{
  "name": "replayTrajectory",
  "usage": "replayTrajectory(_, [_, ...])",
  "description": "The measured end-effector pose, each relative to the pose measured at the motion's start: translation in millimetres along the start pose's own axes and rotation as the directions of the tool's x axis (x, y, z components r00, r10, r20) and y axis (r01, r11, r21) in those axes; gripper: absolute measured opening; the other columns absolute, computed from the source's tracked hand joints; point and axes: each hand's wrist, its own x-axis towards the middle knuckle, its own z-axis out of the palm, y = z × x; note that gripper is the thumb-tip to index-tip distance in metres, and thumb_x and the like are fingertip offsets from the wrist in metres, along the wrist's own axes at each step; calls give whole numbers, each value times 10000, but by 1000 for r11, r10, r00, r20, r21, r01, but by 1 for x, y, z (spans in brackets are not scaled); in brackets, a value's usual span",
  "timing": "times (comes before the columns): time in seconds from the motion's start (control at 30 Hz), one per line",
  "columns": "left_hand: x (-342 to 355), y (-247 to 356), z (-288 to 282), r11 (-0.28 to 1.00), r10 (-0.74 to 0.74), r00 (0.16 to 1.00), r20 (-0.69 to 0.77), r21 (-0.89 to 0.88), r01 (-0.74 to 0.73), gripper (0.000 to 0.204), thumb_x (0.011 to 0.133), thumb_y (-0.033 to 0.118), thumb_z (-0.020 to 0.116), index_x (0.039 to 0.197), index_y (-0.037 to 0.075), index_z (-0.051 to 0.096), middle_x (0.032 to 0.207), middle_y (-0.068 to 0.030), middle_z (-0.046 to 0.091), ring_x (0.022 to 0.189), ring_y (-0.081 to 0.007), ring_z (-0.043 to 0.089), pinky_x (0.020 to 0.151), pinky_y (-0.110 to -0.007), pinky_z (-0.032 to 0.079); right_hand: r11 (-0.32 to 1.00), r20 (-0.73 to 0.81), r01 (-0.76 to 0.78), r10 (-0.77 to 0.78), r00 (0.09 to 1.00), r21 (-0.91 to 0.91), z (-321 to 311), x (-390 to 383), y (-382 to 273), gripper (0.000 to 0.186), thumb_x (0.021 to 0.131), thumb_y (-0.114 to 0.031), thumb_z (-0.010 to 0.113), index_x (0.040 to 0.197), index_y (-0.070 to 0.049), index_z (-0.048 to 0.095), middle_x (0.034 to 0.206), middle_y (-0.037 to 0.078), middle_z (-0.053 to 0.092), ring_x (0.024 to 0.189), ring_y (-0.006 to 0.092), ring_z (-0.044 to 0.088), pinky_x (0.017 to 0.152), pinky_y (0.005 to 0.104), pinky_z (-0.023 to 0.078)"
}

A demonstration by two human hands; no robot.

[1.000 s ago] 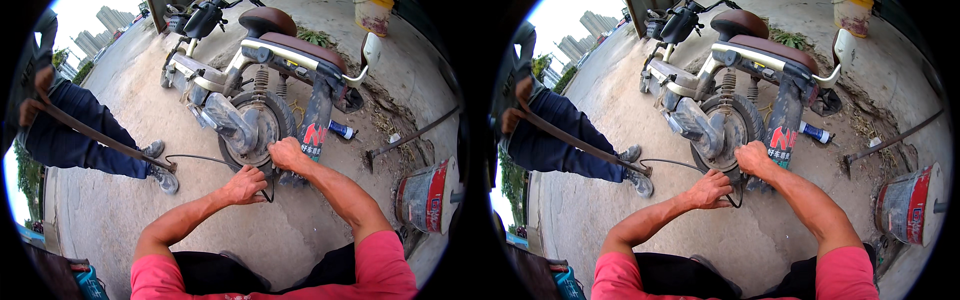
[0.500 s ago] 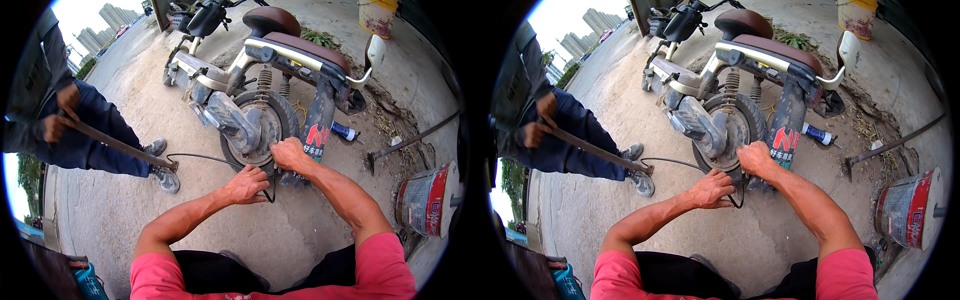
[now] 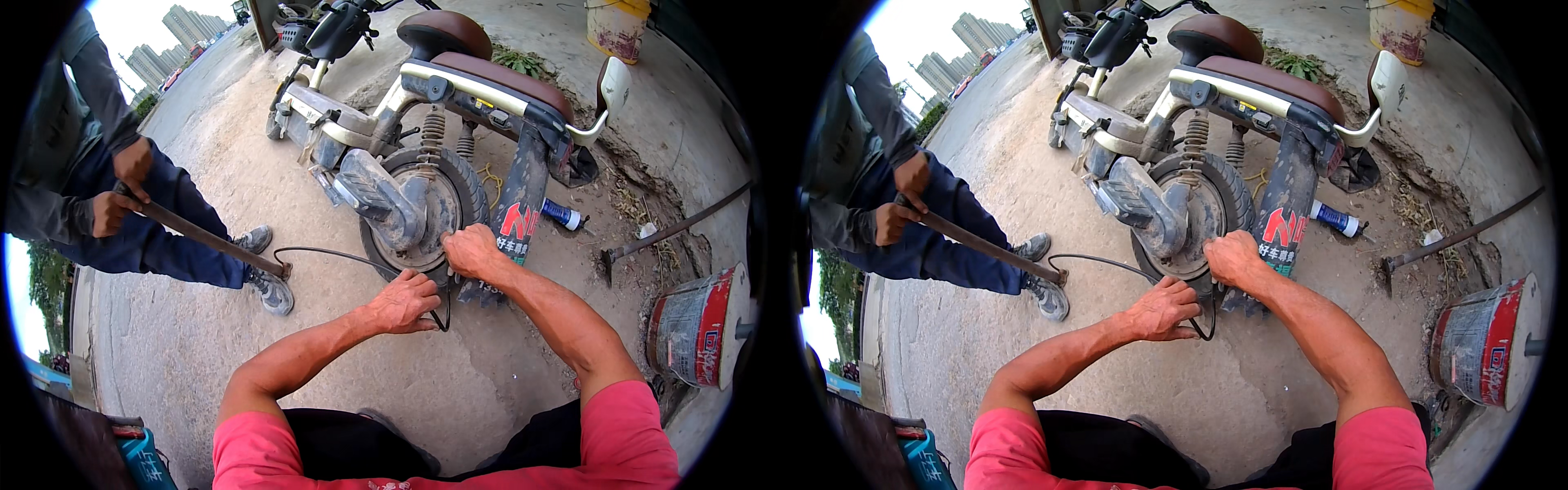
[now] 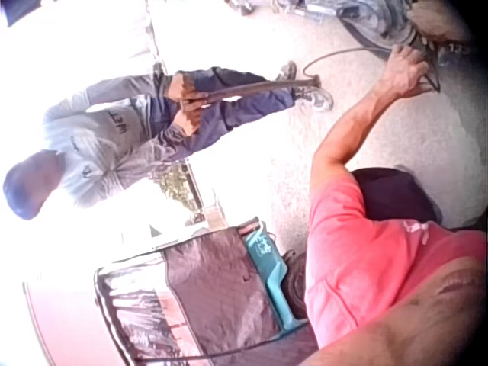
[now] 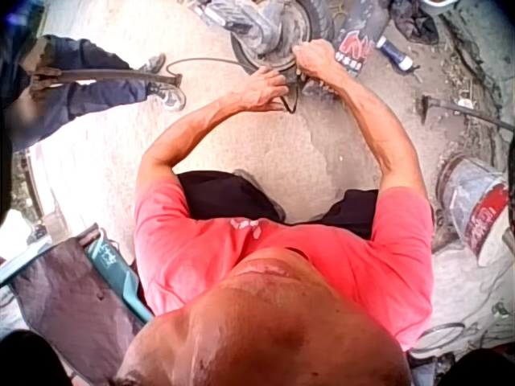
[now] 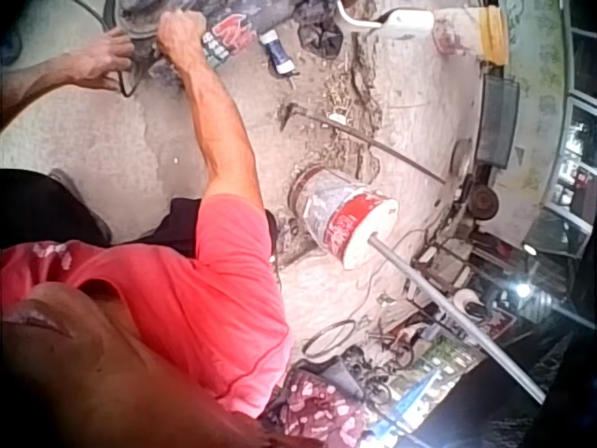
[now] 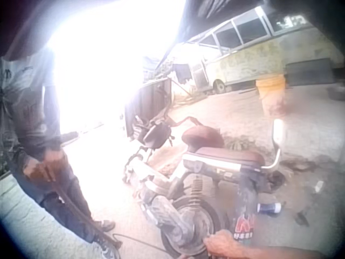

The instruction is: The person inflates a scooter tire using a manual pump, then removes the pump and moves to assemble a wheel by inserting spokes into a hub and attaching a rim.

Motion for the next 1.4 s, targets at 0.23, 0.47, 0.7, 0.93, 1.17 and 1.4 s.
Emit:
replayTrajectory(0.23, [0, -1, 3, 1000, 2, 1000, -7, 2, -2, 398, 706, 370, 821, 912, 80, 642, 950, -71, 557, 1001, -262, 538, 893, -420, 378, 1000, -24, 17, -17, 1000, -4, 1, -1, 1, 177, 789, -176, 583, 859, -60, 695, 761, 163, 722, 721, 303, 730, 633, 423, 560])
replayTrajectory(0.47, [0, -3, 3, 1000, 8, 1000, 5, 20, -9, 424, 719, 385, 826, 961, 86, 650, 958, -61, 554, 987, -250, 542, 877, -411, 385, 1000, -44, 8, -8, 999, -6, 0, -2, 0, 159, 792, -176, 580, 829, -71, 692, 748, 156, 719, 718, 304, 728, 628, 423, 560])
replayTrajectory(0.7, [0, -2, 3, 1000, 13, 1000, -6, 13, -13, 417, 713, 375, 828, 957, 89, 647, 955, -63, 553, 987, -254, 544, 875, -410, 386, 1000, -40, 15, -15, 999, -8, 0, -2, 1, 163, 796, -174, 567, 827, -68, 688, 745, 164, 716, 713, 312, 726, 627, 430, 559])
replayTrajectory(0.93, [-1, -3, 6, 1000, 6, 1000, -14, 12, -6, 411, 703, 379, 824, 927, 86, 643, 939, -66, 556, 990, -260, 542, 871, -410, 384, 1000, -49, 14, -14, 999, -4, 1, -1, 1, 169, 797, -172, 556, 822, -65, 685, 740, 172, 712, 710, 316, 725, 626, 434, 558])
replayTrajectory(1.17, [-1, -4, 9, 1000, 7, 1000, -24, -2, -7, 409, 700, 384, 824, 912, 84, 644, 930, -71, 558, 982, -263, 539, 866, -410, 381, 1000, -21, 7, -7, 1000, -9, 2, 0, 2, 165, 786, -170, 570, 830, -65, 689, 745, 167, 716, 711, 312, 725, 627, 431, 556])
replayTrajectory(1.4, [-2, -5, 10, 1000, 3, 1000, -18, -12, -4, 412, 715, 381, 823, 923, 71, 649, 933, -71, 563, 977, -258, 540, 865, -408, 380, 1000, -13, 9, -9, 1000, -4, -1, -1, 1, 189, 796, -168, 562, 862, -54, 698, 768, 172, 720, 733, 317, 728, 638, 434, 559])
